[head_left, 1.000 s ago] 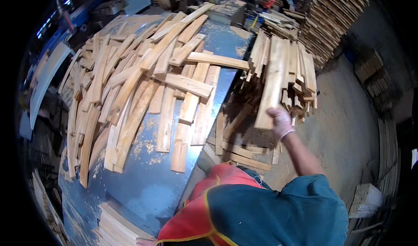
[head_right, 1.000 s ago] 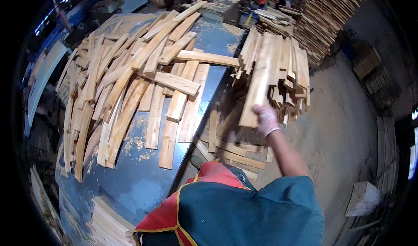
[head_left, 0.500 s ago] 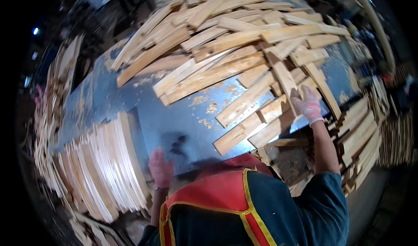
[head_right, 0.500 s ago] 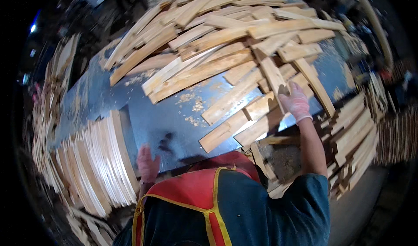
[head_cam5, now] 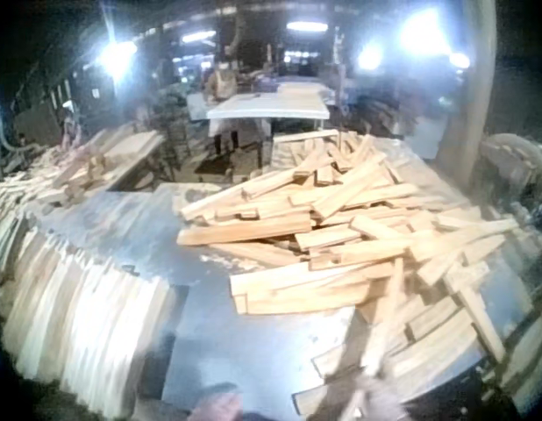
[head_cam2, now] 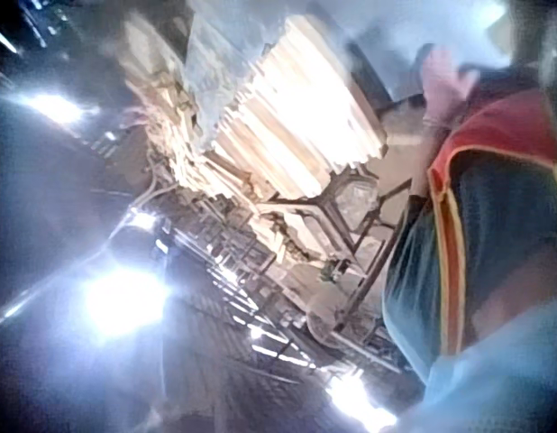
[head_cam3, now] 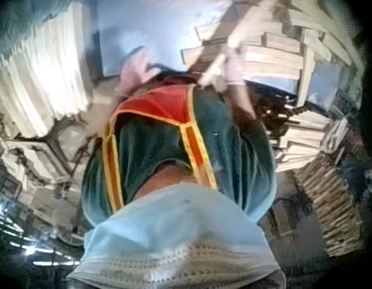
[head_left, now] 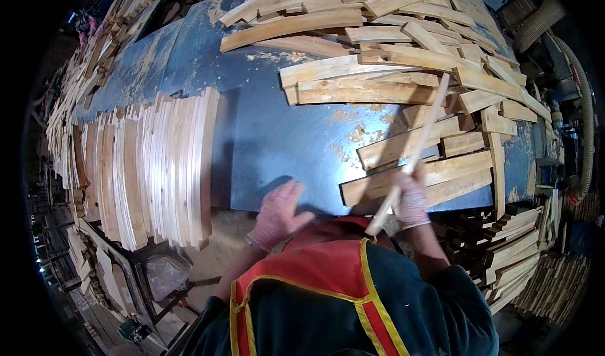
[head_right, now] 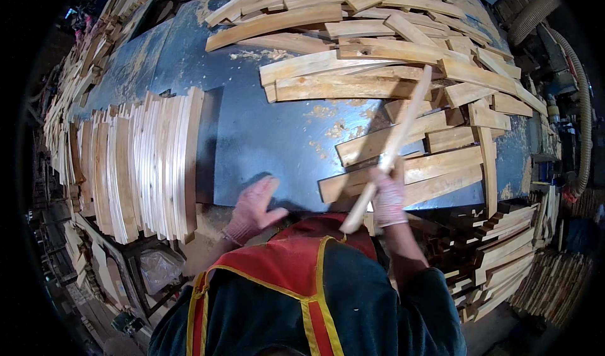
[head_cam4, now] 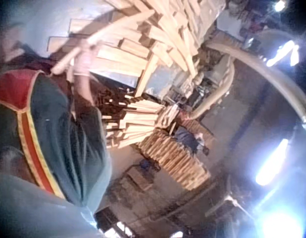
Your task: The person gathers scattered wooden planks from a metal table and arranges them into neat stacks. They repeatedly pick up handfuls of wood, align the pieces, and place them into organized piles on the work surface.
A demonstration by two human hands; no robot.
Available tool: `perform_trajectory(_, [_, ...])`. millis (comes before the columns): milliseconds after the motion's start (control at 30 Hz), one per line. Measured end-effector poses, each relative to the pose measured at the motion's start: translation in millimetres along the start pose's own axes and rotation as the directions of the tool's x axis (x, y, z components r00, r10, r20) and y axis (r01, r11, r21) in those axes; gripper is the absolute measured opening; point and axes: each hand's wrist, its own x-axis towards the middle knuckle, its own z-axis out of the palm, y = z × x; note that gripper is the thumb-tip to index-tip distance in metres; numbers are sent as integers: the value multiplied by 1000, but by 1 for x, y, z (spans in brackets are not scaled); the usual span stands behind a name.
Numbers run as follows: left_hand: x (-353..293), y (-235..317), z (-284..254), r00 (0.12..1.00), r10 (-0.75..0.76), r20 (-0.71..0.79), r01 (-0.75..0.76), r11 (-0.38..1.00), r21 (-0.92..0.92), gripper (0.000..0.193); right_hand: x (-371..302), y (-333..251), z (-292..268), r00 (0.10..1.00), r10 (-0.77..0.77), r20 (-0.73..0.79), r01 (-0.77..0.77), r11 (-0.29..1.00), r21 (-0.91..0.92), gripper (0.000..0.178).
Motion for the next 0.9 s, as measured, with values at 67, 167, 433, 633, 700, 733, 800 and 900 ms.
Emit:
perform_trajectory(67, [9, 32, -19, 999, -14, 51, 21, 991, -133, 91, -37, 28, 84, 999, 1, -36, -6, 993, -121, 90])
perform_trajectory(167, [16, 27, -13, 976, -212, 43, 217, 954, -205, 83, -64, 87, 142, 877, 187, 443, -129, 979, -157, 94])
perform_trajectory(433, [-90, -137, -53, 824, -269, -499, 474, 809, 347, 59, 33, 100, 154, 938, 231, 258, -235, 972, -14, 51])
perform_trajectory(633, [-123, -157, -68, 804, -208, -558, 463, 808, 365, 81, 146, 53, 170, 973, 201, -114, -170, 957, 235, 21])
perform_trajectory(700, [-110, -129, -70, 835, -196, -514, 391, 869, 305, 81, 176, 31, 190, 917, 270, -294, -132, 901, 414, 21])
perform_trajectory(733, [-100, -117, -70, 851, -191, -490, 329, 920, 212, 82, 197, 27, 183, 932, 227, -282, -84, 894, 441, 20])
perform_trajectory(800, [-73, -110, -57, 882, -75, -465, 181, 966, 187, 84, 251, 47, 136, 952, 83, -294, 16, 947, 320, 17])
perform_trajectory(900, [-66, -113, -39, 901, -159, -402, 228, 965, 127, 81, 201, 58, 155, 970, 199, -141, -112, 876, 470, 11])
